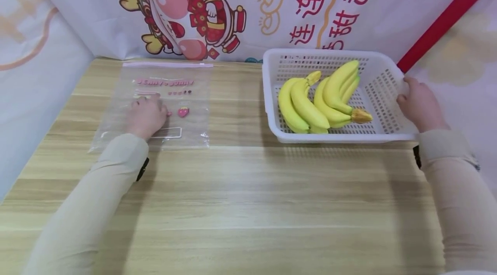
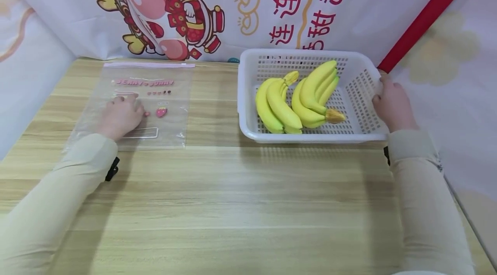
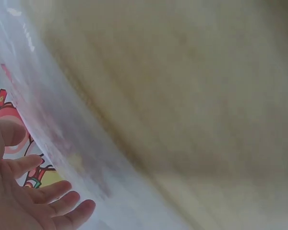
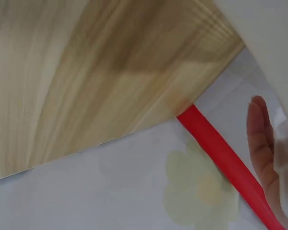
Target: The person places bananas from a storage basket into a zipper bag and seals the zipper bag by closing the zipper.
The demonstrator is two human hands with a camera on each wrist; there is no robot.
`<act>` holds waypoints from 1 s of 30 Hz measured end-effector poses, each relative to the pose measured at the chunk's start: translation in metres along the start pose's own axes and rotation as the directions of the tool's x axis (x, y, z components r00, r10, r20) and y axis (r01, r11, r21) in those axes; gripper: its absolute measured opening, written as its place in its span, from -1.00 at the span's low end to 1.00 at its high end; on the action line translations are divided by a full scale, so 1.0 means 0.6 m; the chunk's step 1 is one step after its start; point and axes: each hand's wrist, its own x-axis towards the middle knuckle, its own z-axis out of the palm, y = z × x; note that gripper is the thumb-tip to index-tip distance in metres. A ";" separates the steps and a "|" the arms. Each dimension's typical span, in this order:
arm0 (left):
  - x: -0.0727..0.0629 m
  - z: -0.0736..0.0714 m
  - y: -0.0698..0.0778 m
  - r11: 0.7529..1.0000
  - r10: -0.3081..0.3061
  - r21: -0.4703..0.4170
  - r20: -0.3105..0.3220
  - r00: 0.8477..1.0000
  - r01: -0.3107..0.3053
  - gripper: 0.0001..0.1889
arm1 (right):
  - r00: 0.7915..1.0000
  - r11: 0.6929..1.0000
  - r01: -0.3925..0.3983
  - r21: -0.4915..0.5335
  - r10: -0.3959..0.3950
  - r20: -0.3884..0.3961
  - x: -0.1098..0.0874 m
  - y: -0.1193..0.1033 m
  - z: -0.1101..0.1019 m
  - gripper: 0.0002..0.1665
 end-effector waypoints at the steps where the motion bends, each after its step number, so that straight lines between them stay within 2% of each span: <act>1: 0.000 0.002 0.002 1.000 0.001 0.000 0.000 1.000 -0.001 -0.40 | 1.000 1.000 0.002 0.003 -0.002 -0.022 -0.001 0.001 0.004 -0.30; 5: 0.000 0.007 0.007 1.000 -0.005 0.003 0.012 1.000 0.005 -0.36 | 0.997 1.000 0.015 0.002 -0.014 -0.076 -0.004 0.001 0.012 -0.31; 10: 0.002 0.012 0.009 0.999 -0.036 0.002 0.089 0.995 0.036 -0.17 | 0.998 0.997 -0.015 0.071 0.019 -0.057 -0.004 -0.001 0.008 -0.29; 15: 0.008 0.021 0.014 0.997 -0.073 -0.007 0.196 0.978 0.076 -0.06 | 0.997 0.992 -0.051 0.114 0.057 -0.051 -0.001 0.002 0.007 -0.27; 20: 0.010 0.026 0.016 0.997 -0.074 -0.001 0.275 0.958 0.077 -0.04 | 0.996 0.989 -0.074 0.128 0.079 -0.040 -0.001 0.005 0.007 -0.26; 30: 0.010 0.023 0.012 0.999 -0.042 -0.004 0.342 0.939 0.046 -0.04 | 0.993 0.984 -0.106 0.141 0.113 -0.037 -0.002 0.002 0.006 -0.25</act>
